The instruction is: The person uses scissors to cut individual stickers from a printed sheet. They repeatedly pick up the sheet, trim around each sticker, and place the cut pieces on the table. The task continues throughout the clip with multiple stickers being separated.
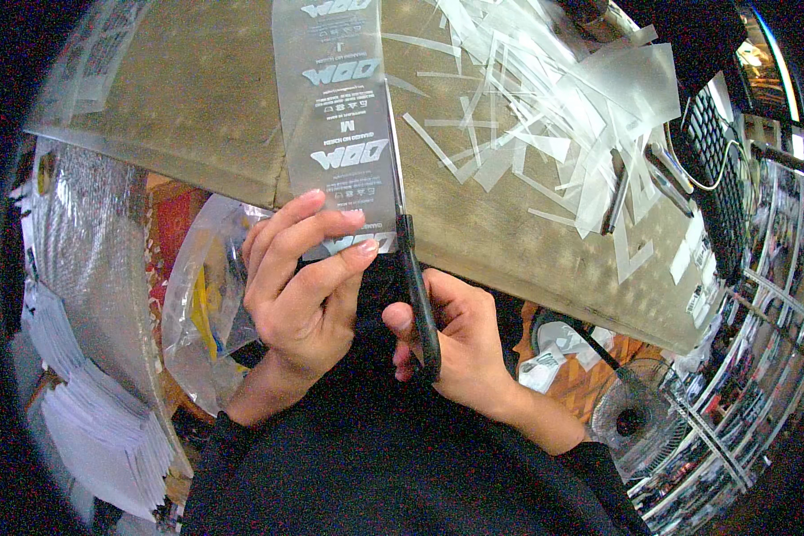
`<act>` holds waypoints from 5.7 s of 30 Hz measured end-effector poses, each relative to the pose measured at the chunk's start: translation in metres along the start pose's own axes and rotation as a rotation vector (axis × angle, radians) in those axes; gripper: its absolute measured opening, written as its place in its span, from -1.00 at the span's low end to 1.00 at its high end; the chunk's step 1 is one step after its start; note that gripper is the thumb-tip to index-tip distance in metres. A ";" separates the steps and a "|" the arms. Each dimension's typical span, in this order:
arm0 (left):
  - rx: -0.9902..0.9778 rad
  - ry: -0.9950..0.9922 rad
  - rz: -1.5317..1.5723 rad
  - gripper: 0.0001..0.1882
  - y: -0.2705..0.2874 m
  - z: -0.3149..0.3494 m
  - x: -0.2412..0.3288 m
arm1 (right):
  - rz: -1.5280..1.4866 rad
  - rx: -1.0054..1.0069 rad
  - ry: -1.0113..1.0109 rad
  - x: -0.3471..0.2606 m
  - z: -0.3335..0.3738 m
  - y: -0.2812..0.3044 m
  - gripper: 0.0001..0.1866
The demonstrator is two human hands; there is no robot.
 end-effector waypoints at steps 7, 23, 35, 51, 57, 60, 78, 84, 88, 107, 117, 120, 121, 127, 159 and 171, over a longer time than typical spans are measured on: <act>0.001 0.007 0.058 -0.82 0.001 0.003 0.000 | -0.019 0.017 0.016 -0.003 -0.004 -0.002 -0.71; 0.007 0.029 0.080 -0.78 0.002 0.004 -0.001 | -0.067 0.011 0.003 -0.004 -0.004 -0.009 -0.69; 0.108 0.123 0.436 -0.37 0.020 -0.002 -0.037 | 0.113 -0.102 0.182 -0.018 0.003 -0.002 -0.58; -0.059 0.286 0.714 -0.44 0.004 -0.045 0.013 | 0.150 -0.269 0.282 -0.013 0.032 0.031 -0.43; -0.074 0.181 0.641 -0.42 -0.001 -0.042 0.035 | 0.071 -0.309 0.309 -0.024 0.037 0.036 -0.44; -0.097 0.138 0.588 -0.42 -0.004 -0.042 0.045 | 0.036 -0.314 0.304 -0.025 0.037 0.040 -0.44; -0.141 0.094 0.530 -0.40 -0.018 -0.041 0.069 | -0.065 -0.302 0.378 -0.031 0.036 0.054 -0.42; -0.146 0.098 0.541 -0.40 -0.018 -0.042 0.069 | -0.018 -0.290 0.405 -0.034 0.036 0.054 -0.44; -0.148 0.101 0.539 -0.41 -0.019 -0.043 0.068 | -0.013 -0.284 0.378 -0.031 0.035 0.056 -0.44; -0.111 0.234 0.672 -0.50 -0.019 -0.045 0.061 | 0.101 -0.254 0.365 -0.024 0.037 0.062 -0.52; -0.220 0.148 0.565 -0.41 -0.017 -0.043 0.063 | 0.119 -0.236 0.441 -0.025 0.040 0.062 -0.51; -0.163 0.157 0.591 -0.49 -0.018 -0.046 0.067 | 0.125 -0.222 0.424 -0.027 0.038 0.064 -0.50; -0.165 0.163 0.591 -0.49 -0.018 -0.046 0.067 | 0.127 -0.215 0.426 -0.027 0.038 0.065 -0.50; -0.176 0.188 0.597 -0.50 -0.023 -0.043 0.063 | 0.136 -0.181 0.449 -0.024 0.037 0.066 -0.51; -0.344 0.345 0.755 -0.40 -0.050 -0.051 0.051 | -0.058 -0.068 0.332 -0.046 0.035 0.069 -0.48; -0.656 -0.023 0.667 -0.41 -0.038 -0.068 0.076 | -0.168 0.147 0.489 -0.072 0.047 0.100 -0.41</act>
Point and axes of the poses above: each hand's wrist, its own z-axis away from the middle knuckle, its own y-axis out of the back of the hand, x = y × z, the point moved 7 cm from there along -z, towards the middle knuckle, and after that the axes turned 11 degrees about -z, right-handed, at the moved point
